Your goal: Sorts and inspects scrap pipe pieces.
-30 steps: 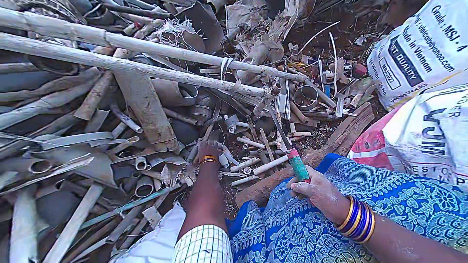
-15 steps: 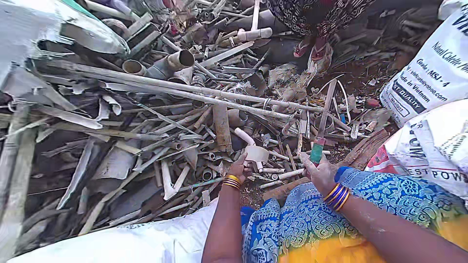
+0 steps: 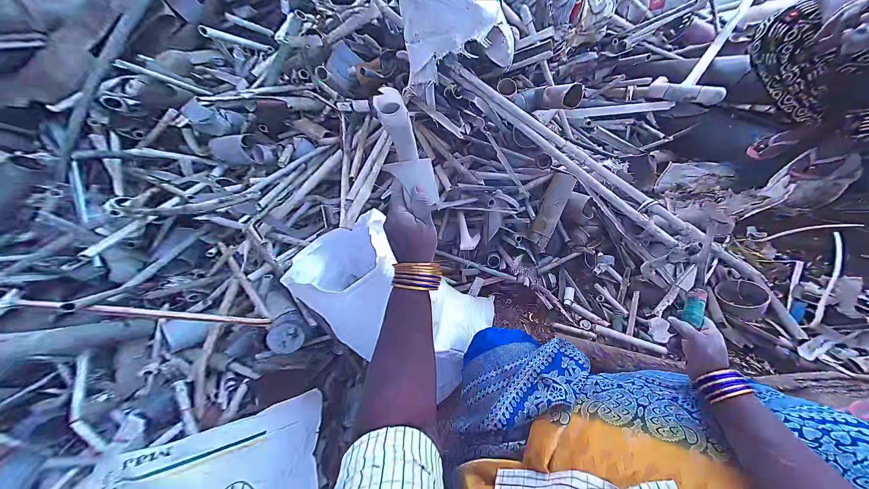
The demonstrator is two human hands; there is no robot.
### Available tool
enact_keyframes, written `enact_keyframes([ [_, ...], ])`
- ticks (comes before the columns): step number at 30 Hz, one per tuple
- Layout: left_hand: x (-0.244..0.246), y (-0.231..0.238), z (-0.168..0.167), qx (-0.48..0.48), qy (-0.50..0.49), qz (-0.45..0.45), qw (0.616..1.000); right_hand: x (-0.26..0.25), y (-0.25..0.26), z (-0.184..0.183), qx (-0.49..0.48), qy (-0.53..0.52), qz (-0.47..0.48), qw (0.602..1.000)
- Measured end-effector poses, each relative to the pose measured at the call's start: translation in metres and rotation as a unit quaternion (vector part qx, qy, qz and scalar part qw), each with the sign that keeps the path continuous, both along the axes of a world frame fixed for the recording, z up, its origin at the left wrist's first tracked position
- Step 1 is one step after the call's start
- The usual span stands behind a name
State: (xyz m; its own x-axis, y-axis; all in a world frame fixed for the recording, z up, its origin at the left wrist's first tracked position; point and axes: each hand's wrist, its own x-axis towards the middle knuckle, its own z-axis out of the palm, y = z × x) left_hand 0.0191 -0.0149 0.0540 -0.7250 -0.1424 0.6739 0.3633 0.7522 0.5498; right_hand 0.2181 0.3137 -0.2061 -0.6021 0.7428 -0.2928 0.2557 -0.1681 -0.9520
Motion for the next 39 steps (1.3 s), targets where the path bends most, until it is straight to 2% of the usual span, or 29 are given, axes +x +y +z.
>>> enact_keyframes([
  [2, -0.006, -0.046, 0.04, -0.055, -0.085, 0.154, 0.983, 0.004, 0.001, -0.003, -0.002, -0.028, -0.006, 1.0],
  [3, -0.012, -0.069, 0.05, -0.081, -0.154, 0.197, 0.965, 0.006, 0.001, -0.003, 0.004, -0.04, -0.003, 0.999],
  [5, -0.024, -0.11, 0.051, -0.141, -0.287, 0.226, 0.92, 0.009, 0.001, -0.001, 0.02, -0.057, 0.016, 0.998],
  [7, -0.025, -0.126, 0.042, -0.198, -0.349, 0.233, 0.886, 0.014, 0.003, 0.001, 0.026, -0.057, 0.027, 0.998],
  [10, -0.009, -0.099, 0.034, -0.26, -0.319, 0.207, 0.887, 0.02, 0.007, 0.002, 0.01, -0.063, 0.032, 0.997],
  [12, -0.004, -0.065, 0.025, -0.277, -0.275, 0.143, 0.91, 0.018, 0.009, -0.003, 0.001, -0.066, 0.023, 0.998],
  [14, -0.005, -0.02, 0.007, -0.299, -0.266, 0.08, 0.913, 0.013, 0.013, -0.011, -0.005, -0.071, 0.013, 0.997],
  [17, -0.016, 0.054, -0.041, -0.366, -0.265, 0.027, 0.892, 0.007, 0.018, -0.022, -0.027, -0.075, -0.004, 0.997],
  [19, -0.025, 0.105, -0.077, -0.404, -0.293, -0.045, 0.865, 0.002, 0.022, -0.02, -0.032, -0.084, -0.009, 0.996],
  [23, -0.046, 0.21, -0.167, -0.453, -0.432, -0.212, 0.75, -0.008, 0.035, -0.013, -0.058, -0.062, -0.046, 0.995],
  [26, -0.05, 0.273, -0.25, -0.502, -0.474, -0.292, 0.661, -0.017, 0.045, -0.005, -0.118, -0.034, -0.108, 0.987],
  [29, -0.043, 0.31, -0.337, -0.549, -0.51, -0.35, 0.562, -0.025, 0.055, -0.003, -0.179, -0.022, -0.171, 0.969],
  [32, -0.023, 0.323, -0.401, -0.569, -0.542, -0.373, 0.493, -0.032, 0.062, -0.003, -0.22, -0.008, -0.207, 0.953],
  [33, -0.016, 0.323, -0.418, -0.568, -0.552, -0.375, 0.482, -0.033, 0.062, -0.003, -0.228, -0.003, -0.209, 0.951],
  [35, -0.002, 0.318, -0.445, -0.569, -0.545, -0.379, 0.485, -0.035, 0.062, -0.003, -0.237, -0.009, -0.197, 0.951],
  [39, -0.001, 0.312, -0.464, -0.58, -0.512, -0.402, 0.49, -0.037, 0.057, -0.004, -0.252, -0.026, -0.17, 0.952],
])
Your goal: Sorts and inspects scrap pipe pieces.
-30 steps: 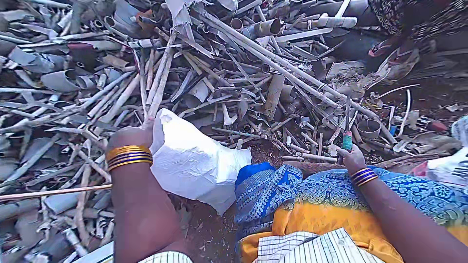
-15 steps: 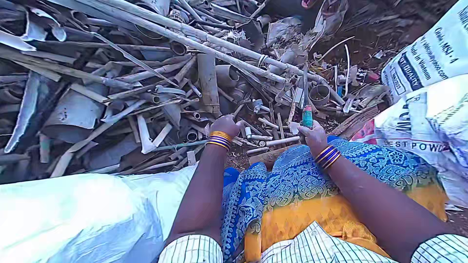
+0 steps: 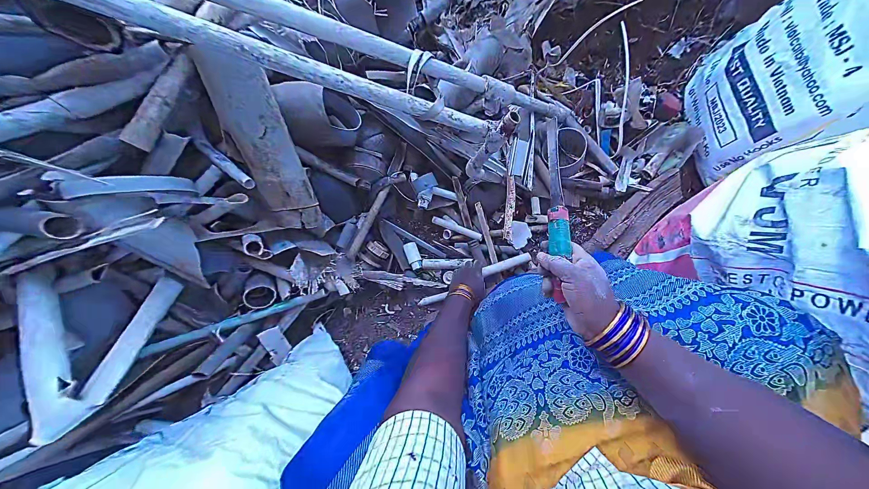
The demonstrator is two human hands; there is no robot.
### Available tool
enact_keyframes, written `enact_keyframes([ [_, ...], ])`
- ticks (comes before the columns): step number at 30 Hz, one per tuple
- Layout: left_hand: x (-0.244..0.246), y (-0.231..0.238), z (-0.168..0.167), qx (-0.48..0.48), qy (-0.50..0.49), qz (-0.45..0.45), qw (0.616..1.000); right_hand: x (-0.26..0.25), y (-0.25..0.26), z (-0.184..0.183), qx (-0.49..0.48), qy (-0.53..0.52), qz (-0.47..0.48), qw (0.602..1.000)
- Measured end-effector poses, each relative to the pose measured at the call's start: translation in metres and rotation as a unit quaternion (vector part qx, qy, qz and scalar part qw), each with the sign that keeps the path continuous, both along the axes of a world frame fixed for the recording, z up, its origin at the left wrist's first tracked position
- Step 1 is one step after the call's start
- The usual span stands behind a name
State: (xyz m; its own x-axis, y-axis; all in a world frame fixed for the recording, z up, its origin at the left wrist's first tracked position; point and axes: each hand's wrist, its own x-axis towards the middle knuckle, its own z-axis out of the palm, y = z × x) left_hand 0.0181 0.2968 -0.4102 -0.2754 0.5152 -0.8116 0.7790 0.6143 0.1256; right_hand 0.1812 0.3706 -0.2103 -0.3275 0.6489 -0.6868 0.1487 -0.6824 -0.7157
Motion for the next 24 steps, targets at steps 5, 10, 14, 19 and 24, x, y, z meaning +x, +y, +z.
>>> enact_keyframes([
  [5, -0.04, -0.011, -0.005, 0.014, 0.097, 0.059, 0.993, 0.001, 0.001, -0.002, -0.014, -0.006, 0.008, 1.0],
  [10, -0.048, -0.015, -0.011, -0.007, 0.128, 0.083, 0.988, 0.003, 0.003, -0.003, -0.026, -0.008, -0.005, 1.0],
  [14, -0.05, -0.016, -0.006, -0.01, 0.142, 0.018, 0.99, 0.004, 0.003, -0.003, -0.017, -0.004, 0.008, 1.0],
  [19, -0.045, -0.04, 0.016, -0.065, 0.09, 0.052, 0.993, 0.004, -0.003, 0.003, -0.003, 0.001, 0.016, 1.0],
  [24, -0.032, -0.06, 0.037, 0.018, 0.101, 0.201, 0.974, 0.015, -0.019, 0.008, 0.015, 0.007, 0.028, 0.999],
])
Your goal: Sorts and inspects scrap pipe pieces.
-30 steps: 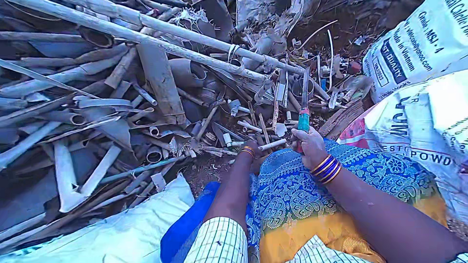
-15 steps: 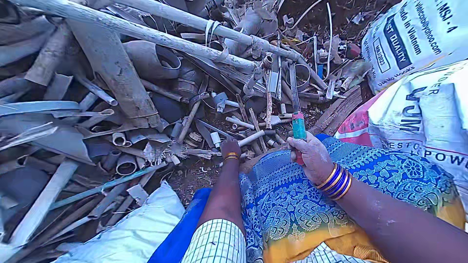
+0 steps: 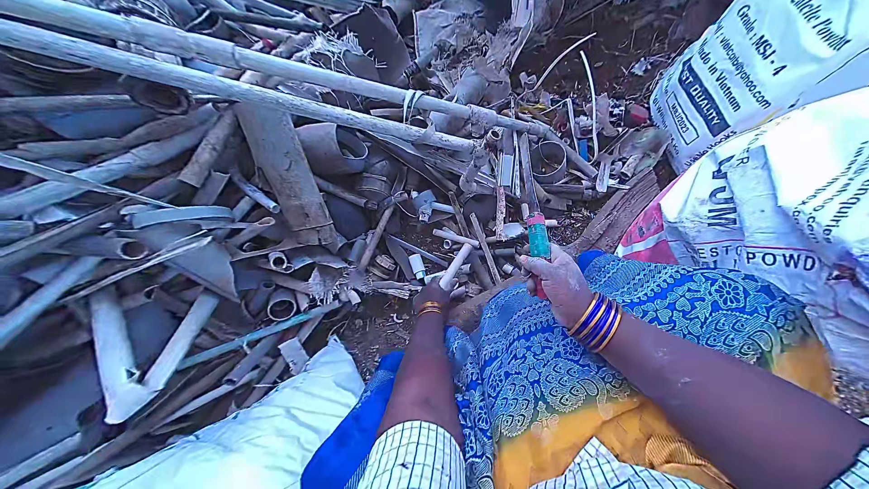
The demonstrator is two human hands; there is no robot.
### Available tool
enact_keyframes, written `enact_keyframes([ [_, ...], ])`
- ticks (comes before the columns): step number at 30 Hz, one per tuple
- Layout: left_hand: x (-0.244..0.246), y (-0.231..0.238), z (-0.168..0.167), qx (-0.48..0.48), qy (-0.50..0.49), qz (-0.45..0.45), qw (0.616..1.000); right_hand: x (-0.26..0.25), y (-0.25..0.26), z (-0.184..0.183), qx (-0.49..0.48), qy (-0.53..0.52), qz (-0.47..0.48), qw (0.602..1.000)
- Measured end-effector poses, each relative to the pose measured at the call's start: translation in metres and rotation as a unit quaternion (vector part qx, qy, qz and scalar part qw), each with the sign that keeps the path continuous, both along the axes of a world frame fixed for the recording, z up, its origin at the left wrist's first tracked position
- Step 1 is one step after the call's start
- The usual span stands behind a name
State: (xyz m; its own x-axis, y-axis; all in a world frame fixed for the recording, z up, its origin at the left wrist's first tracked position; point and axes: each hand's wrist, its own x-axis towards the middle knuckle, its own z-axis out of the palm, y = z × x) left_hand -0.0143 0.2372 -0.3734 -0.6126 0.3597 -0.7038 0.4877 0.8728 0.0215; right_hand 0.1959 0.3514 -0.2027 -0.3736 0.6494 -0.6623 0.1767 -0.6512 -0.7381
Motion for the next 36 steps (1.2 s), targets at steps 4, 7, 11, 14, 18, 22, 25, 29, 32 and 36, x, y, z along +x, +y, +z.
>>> enact_keyframes([
  [4, -0.005, -0.003, 0.005, 0.112, -0.003, 0.118, 0.987, 0.005, -0.007, -0.001, 0.004, -0.022, 0.019, 1.0],
  [7, -0.013, 0.006, 0.011, 0.059, 0.013, 0.086, 0.994, 0.003, -0.001, -0.004, 0.008, -0.02, 0.018, 1.0],
  [11, -0.018, 0.024, -0.004, -0.039, 0.029, -0.07, 0.996, -0.005, 0.009, -0.009, -0.005, -0.015, 0.004, 1.0],
  [14, -0.015, 0.034, -0.032, -0.024, -0.003, -0.104, 0.994, -0.008, 0.015, -0.016, -0.008, -0.023, 0.003, 1.0],
  [18, -0.016, 0.042, -0.049, -0.066, -0.003, -0.149, 0.987, -0.012, 0.019, -0.018, -0.011, -0.029, 0.008, 0.999],
  [22, -0.015, 0.039, -0.044, -0.109, -0.016, -0.146, 0.983, -0.016, 0.018, -0.015, -0.02, -0.024, 0.006, 1.0],
  [25, -0.018, 0.034, -0.02, 0.033, -0.02, -0.002, 0.999, -0.018, 0.018, -0.01, -0.019, -0.006, -0.009, 1.0],
  [29, -0.019, 0.042, 0.04, 0.388, -0.035, 0.159, 0.907, -0.018, 0.01, -0.002, 0.051, 0.038, -0.054, 0.997],
  [32, -0.005, 0.043, 0.092, 0.567, -0.068, 0.116, 0.813, -0.013, 0.003, 0.005, 0.05, 0.05, -0.022, 0.997],
  [36, 0.021, 0.022, 0.154, 0.661, -0.028, 0.097, 0.743, 0.001, -0.007, 0.019, -0.036, 0.093, 0.244, 0.965],
])
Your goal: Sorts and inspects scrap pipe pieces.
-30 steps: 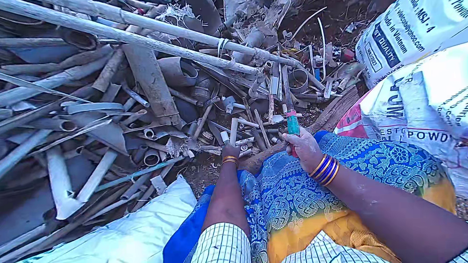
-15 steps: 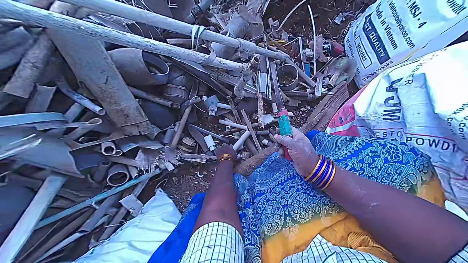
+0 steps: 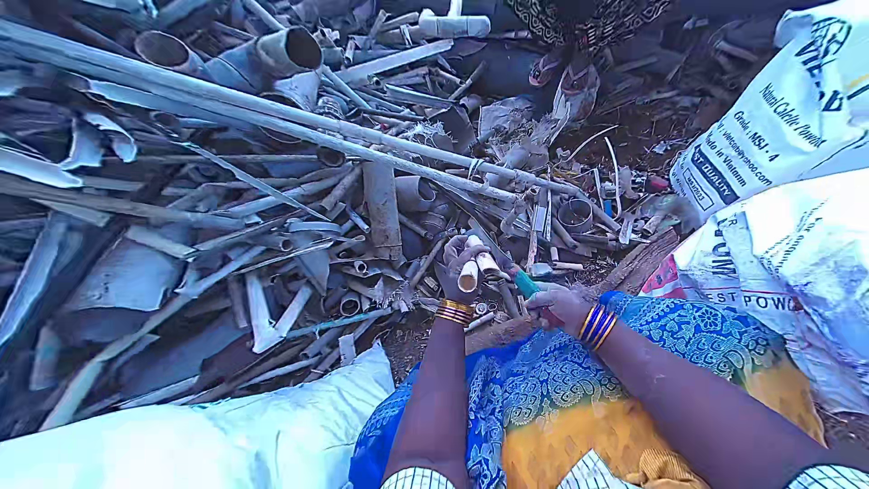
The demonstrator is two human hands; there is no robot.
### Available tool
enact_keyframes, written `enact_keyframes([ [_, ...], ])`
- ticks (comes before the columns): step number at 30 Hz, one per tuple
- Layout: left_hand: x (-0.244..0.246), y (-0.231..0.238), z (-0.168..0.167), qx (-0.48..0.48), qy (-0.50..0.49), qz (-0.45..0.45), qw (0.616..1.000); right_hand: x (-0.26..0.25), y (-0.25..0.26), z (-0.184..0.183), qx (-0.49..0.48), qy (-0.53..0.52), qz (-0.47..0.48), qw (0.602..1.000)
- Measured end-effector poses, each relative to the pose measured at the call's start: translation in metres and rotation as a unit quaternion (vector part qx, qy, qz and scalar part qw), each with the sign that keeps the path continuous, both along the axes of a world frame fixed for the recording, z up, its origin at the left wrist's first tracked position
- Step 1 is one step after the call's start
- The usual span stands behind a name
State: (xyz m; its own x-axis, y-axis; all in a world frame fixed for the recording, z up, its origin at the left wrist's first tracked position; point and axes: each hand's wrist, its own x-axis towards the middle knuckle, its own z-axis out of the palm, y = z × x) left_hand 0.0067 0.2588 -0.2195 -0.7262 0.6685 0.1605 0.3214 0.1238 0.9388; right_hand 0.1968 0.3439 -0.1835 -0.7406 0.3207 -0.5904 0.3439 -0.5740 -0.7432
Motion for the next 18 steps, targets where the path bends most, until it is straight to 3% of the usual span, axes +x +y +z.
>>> enact_keyframes([
  [2, 0.007, -0.019, 0.021, -0.007, 0.082, 0.007, 0.997, 0.005, -0.011, 0.002, 0.005, 0.027, 0.034, 0.999],
  [6, 0.019, -0.073, 0.066, -0.04, 0.169, 0.009, 0.985, 0.009, -0.024, -0.002, 0.059, 0.02, -0.051, 0.997],
  [8, 0.02, -0.108, 0.09, -0.007, 0.274, 0.044, 0.961, 0.009, -0.03, -0.005, 0.097, -0.011, -0.056, 0.994],
  [11, 0.009, -0.177, 0.148, 0.078, 0.424, 0.164, 0.887, 0.005, -0.039, -0.02, 0.146, -0.031, -0.064, 0.987],
  [14, -0.015, -0.258, 0.219, 0.026, 0.54, 0.385, 0.748, 0.007, -0.037, -0.024, 0.173, -0.059, -0.071, 0.981],
  [16, -0.018, -0.308, 0.266, -0.112, 0.448, 0.541, 0.703, 0.011, -0.034, -0.026, 0.181, -0.076, -0.076, 0.978],
  [18, -0.018, -0.349, 0.303, -0.274, 0.239, 0.587, 0.724, 0.016, -0.03, -0.029, 0.186, -0.083, -0.076, 0.976],
])
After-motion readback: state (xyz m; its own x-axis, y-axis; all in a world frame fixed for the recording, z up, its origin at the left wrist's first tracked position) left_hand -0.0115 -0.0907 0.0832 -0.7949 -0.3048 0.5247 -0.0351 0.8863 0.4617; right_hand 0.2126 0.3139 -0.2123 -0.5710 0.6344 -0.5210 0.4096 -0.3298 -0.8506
